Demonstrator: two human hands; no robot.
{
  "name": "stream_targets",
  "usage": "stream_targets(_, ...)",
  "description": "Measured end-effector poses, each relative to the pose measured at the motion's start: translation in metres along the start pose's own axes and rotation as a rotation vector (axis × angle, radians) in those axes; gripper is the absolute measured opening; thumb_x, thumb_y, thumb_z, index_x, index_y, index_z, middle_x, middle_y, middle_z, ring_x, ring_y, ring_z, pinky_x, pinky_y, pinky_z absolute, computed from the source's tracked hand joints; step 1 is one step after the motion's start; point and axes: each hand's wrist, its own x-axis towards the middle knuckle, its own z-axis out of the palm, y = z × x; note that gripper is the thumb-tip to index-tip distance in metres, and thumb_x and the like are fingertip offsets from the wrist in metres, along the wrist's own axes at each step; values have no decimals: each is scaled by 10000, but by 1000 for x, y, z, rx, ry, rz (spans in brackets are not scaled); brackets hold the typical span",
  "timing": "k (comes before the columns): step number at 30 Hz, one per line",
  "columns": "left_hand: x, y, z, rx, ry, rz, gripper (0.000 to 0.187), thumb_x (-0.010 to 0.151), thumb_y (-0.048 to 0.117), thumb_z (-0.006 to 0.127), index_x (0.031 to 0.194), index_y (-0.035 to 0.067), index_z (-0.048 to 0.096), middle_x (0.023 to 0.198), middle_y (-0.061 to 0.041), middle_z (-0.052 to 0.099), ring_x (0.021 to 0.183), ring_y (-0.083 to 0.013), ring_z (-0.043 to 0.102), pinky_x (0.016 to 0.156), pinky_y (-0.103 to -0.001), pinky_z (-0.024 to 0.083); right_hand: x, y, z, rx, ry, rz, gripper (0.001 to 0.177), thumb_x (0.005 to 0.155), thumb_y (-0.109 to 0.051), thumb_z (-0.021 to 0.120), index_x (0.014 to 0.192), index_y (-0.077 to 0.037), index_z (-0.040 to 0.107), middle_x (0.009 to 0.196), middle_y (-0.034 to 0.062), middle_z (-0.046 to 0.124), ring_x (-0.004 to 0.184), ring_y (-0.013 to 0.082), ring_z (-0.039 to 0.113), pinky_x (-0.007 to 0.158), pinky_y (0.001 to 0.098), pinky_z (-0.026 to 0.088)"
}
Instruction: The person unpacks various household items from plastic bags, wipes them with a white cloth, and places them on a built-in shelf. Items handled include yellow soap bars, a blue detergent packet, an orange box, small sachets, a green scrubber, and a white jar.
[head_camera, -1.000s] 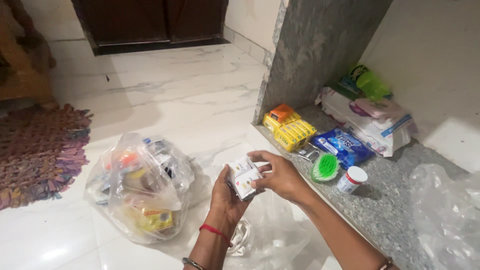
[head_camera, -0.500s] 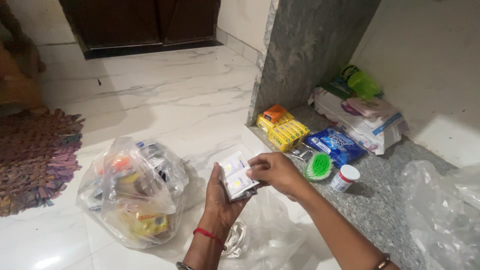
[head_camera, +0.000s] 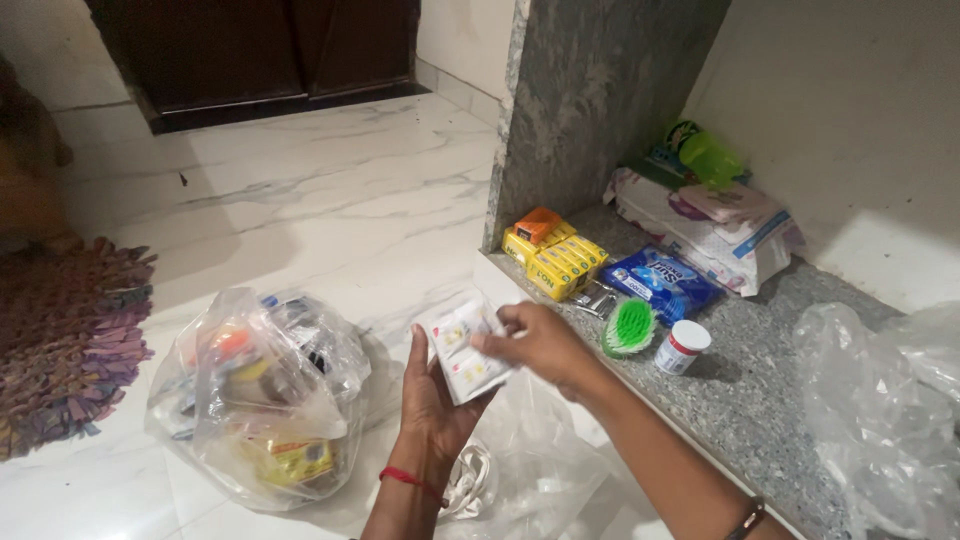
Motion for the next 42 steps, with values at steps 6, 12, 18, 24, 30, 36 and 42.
stream_targets(6, 4, 6, -38, 155, 224, -122, 685, 916, 548, 597, 1438, 107, 542, 1365, -190, 601, 1262, -383, 565, 1064, -582, 462, 5, -6, -46, 541, 6, 190, 410, 847, -225, 752, 1199, -27, 682, 1061, 101, 763, 942, 200, 735, 808, 394, 634)
stream_targets(12, -1, -1, -43, 741, 391, -241, 789, 868, 473, 657, 1562, 211, 389, 1628, -76, 319, 1501, -370, 244, 1125, -827, 177, 6, 2, -50, 590, -24, 231, 333, 826, -128, 712, 1137, -16, 674, 1047, 117, 759, 933, 225, 755, 816, 466, 646)
stream_targets(18, -20, 17, 19, 878, 3, 273, 809, 889, 564, 641, 1484, 24, 539, 1469, -155, 604, 1402, -291, 506, 1162, -509, 348, 4, 1, -51, 691, -167, 295, 381, 801, -72, 714, 1171, -46, 632, 1057, 75, 725, 944, 177, 734, 903, 429, 620)
stream_targets(24, -40, 37, 70, 1372, 57, 179, 732, 767, 273, 828, 1388, 61, 501, 1069, -202, 740, 878, -226, 746, 738, -336, 589, -1, -12, -51, 577, -262, 200, 624, 829, -64, 787, 1386, -49, 507, 1180, 141, 669, 1020, 210, 658, 926, 395, 535)
stream_targets(30, -46, 45, 68, 1225, -62, 176, 418, 762, 114, 821, 1127, -46, 693, 909, -148, 794, 734, -182, 745, 638, -301, 582, -7, -36, -57, 141, -32, 180, 984, 680, 3, 836, 1534, -226, 403, 1263, 85, 589, 1134, 215, 669, 928, 331, 557)
stream_targets(36, -45, 42, 59, 1328, -173, 97, 279, 874, 171, 803, 1053, -38, 752, 931, -108, 793, 777, -100, 683, 727, -281, 533, -16, -56, -49, -142, -1, -33, 766, 633, -10, 826, 1379, -86, 672, 1210, 191, 742, 1104, 223, 710, 919, 337, 576)
stream_targets(42, -29, 32, 53, 1078, -81, 175, 259, 905, 155, 716, 1078, -34, 751, 892, -115, 802, 736, -137, 726, 695, -311, 584, -27, -74, -42, 154, -175, -8, 677, 815, -241, 814, 1440, -95, 597, 1266, 148, 697, 1177, 209, 677, 965, 323, 578)
